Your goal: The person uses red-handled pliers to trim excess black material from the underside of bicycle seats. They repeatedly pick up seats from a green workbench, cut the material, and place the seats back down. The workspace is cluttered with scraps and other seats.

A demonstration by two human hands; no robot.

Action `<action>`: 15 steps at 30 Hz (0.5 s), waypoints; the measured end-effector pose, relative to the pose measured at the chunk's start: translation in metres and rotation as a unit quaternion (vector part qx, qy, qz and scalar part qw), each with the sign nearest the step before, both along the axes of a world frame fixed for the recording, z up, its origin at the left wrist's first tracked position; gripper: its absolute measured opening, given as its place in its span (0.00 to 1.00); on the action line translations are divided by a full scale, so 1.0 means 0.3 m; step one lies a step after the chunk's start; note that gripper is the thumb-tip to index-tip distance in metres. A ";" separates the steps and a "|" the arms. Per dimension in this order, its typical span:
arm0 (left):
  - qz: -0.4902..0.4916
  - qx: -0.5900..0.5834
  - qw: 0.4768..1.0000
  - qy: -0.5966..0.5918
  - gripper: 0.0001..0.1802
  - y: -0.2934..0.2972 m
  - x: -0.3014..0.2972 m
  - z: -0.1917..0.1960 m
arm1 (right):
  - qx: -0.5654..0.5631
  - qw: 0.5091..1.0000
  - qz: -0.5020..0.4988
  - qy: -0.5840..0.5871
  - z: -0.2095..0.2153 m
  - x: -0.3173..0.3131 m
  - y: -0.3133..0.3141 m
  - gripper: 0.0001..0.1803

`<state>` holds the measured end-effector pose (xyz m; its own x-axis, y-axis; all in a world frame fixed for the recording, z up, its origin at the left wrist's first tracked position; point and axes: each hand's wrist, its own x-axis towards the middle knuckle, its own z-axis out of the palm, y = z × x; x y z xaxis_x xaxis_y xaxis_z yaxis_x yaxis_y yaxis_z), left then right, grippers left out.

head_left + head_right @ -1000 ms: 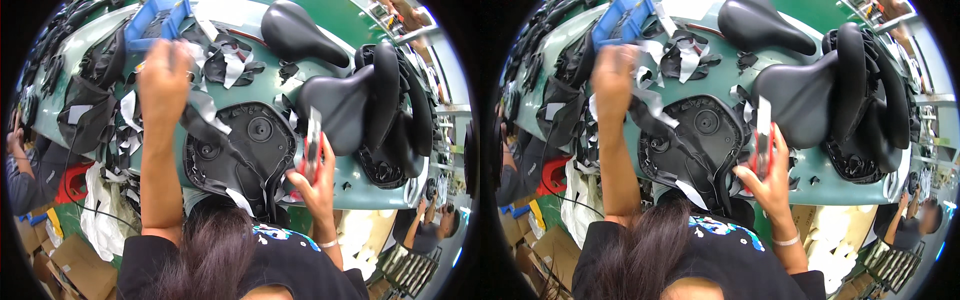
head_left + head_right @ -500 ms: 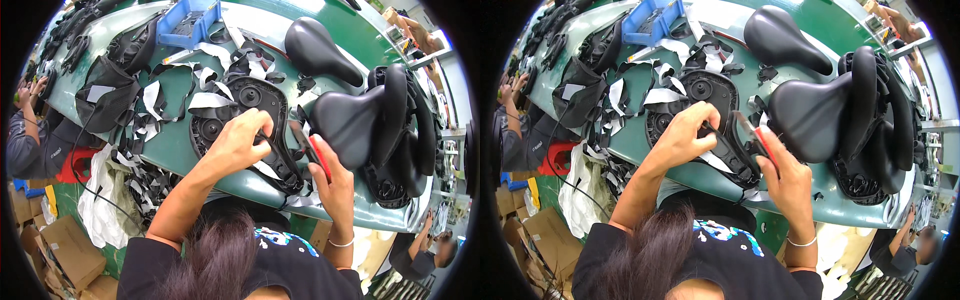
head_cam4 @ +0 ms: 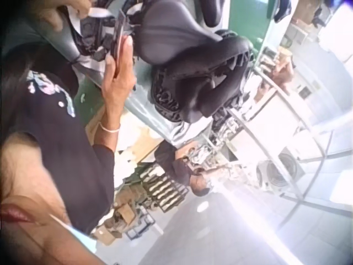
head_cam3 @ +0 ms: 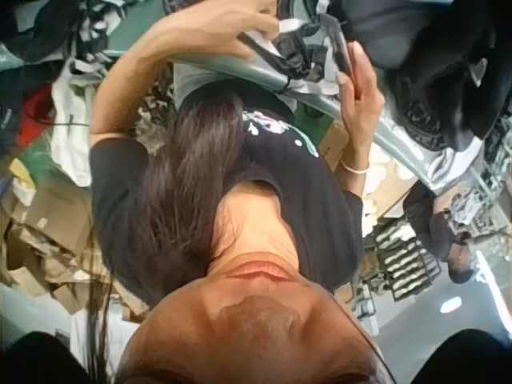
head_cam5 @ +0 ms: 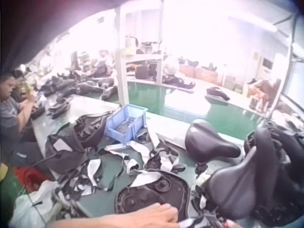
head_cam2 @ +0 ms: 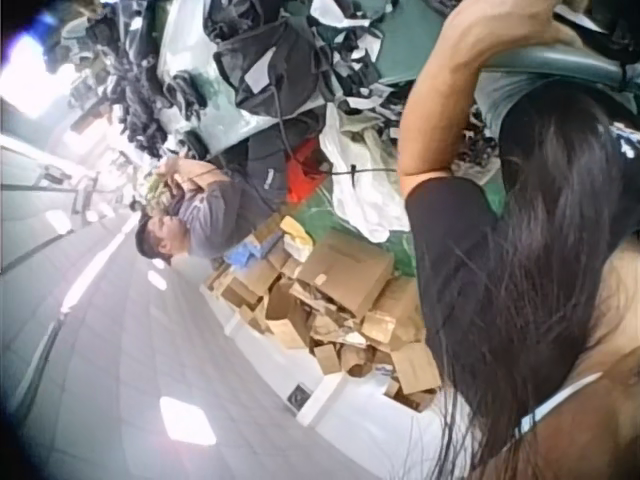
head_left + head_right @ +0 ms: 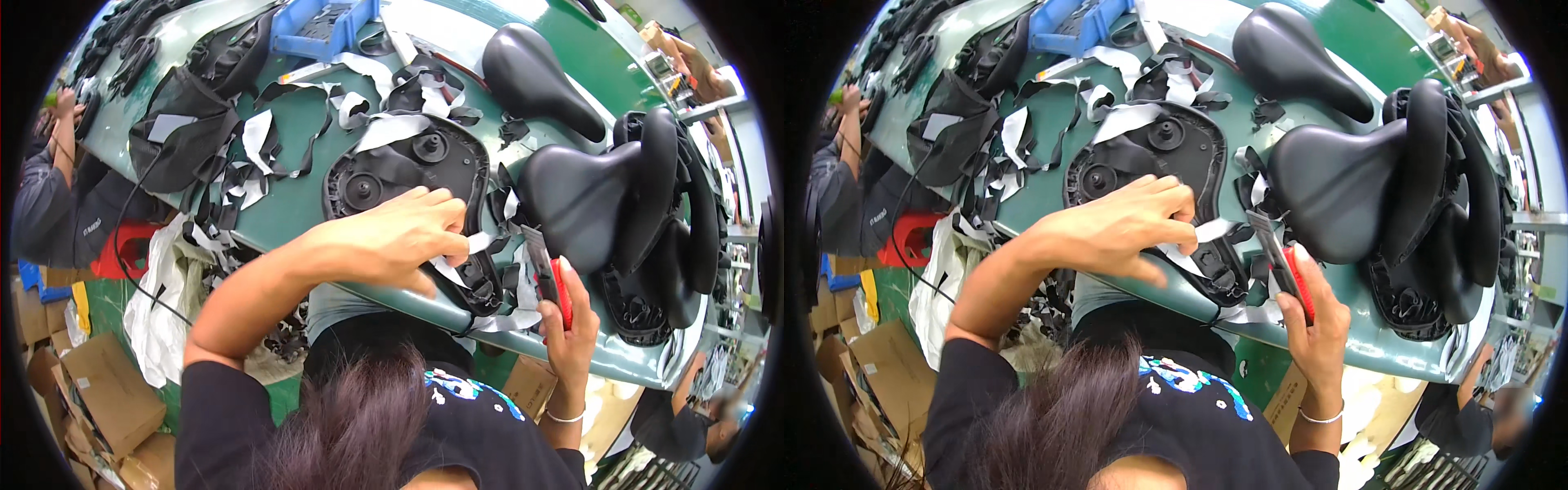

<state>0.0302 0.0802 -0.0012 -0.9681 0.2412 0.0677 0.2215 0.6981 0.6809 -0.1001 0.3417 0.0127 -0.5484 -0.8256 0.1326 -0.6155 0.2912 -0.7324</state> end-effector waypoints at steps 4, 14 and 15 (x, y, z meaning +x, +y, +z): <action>-0.011 0.093 0.994 -0.064 0.08 -0.074 -0.099 -0.057 | 0.014 0.983 0.158 0.092 -0.025 -0.002 -0.046 0.28; 0.000 0.097 0.986 -0.139 0.10 -0.088 -0.144 -0.060 | 0.231 0.917 0.228 0.232 0.050 0.018 -0.148 0.31; 0.024 0.139 0.979 -0.146 0.10 -0.085 -0.130 -0.061 | 0.259 0.914 0.225 0.218 0.076 0.011 -0.113 0.32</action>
